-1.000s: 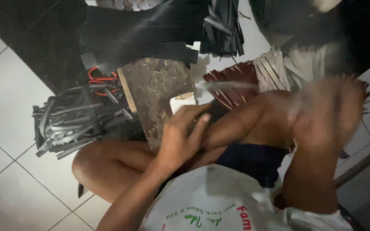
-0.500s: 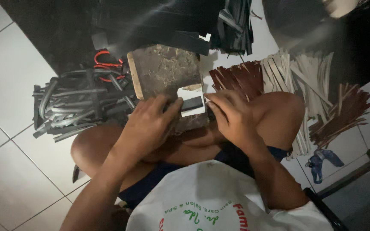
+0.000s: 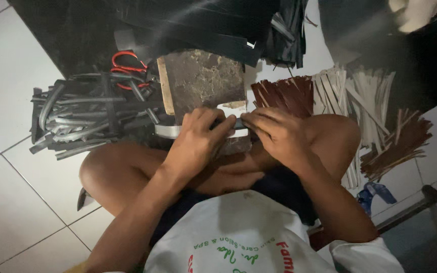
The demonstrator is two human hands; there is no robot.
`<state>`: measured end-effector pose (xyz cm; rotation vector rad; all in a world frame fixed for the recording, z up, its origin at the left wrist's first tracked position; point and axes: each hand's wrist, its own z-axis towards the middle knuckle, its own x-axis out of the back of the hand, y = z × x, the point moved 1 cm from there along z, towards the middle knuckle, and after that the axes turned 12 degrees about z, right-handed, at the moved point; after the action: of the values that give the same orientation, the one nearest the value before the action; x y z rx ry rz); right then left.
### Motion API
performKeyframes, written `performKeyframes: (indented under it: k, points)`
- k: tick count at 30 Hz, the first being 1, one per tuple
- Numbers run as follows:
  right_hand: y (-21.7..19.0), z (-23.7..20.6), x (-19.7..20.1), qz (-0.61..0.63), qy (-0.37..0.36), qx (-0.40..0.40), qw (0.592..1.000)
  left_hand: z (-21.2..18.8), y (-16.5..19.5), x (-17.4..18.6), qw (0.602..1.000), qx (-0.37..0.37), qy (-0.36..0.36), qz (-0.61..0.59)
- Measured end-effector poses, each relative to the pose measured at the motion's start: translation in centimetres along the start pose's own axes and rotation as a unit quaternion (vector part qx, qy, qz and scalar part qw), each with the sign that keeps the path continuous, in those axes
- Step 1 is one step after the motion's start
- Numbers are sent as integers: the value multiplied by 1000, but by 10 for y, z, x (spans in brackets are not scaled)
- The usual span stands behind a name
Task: The person sits cross-legged on the floor and repeatedly cuts strips from a black rubber sheet using a knife on a wooden block. The person holds the rubber sheet with one hand and uses the knife with the other to slice thin strips, which are then placed on a pile.
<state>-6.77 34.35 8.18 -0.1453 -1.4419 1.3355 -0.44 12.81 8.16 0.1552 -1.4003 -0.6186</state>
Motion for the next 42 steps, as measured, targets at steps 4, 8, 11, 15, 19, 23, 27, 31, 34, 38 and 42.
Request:
performKeyframes:
  k: [4, 8, 11, 15, 19, 23, 27, 31, 34, 38, 42]
  points:
    - [0, 0, -1, -30, -2, 31, 999, -3, -5, 3, 999, -35, 6, 25]
    - [-2, 1, -8, -99, 5, 70, 993, -3, -8, 4, 997, -62, -6, 49]
    - [-2, -3, -8, -134, 12, 93, 986, -1, -10, 2, 996, -72, -24, 54]
    - [9, -12, -6, -83, 6, 33, 996, 4, -12, 0, 995, -80, -27, 44]
    - [28, -21, -24, 143, 116, -180, 966, 12, -3, -9, 997, -63, -10, 39]
    - [46, -24, -61, 302, 198, -298, 884, 18, 7, -20, 1000, -28, 5, -5]
    - [58, -25, -67, 297, 194, -320, 878, 21, 0, -24, 998, 6, 15, -56]
    - [64, -24, -63, 323, 187, -350, 859, 19, -13, -22, 996, -7, 2, -84]
    - [70, -22, -61, 290, 173, -366, 867, 23, -18, -26, 997, -19, 0, -75]
    - [80, -21, -62, 281, 163, -353, 877, 28, -18, -28, 997, -25, -9, -68]
    - [90, -22, -62, 321, 176, -376, 851, 34, -19, -29, 998, -28, -23, -57]
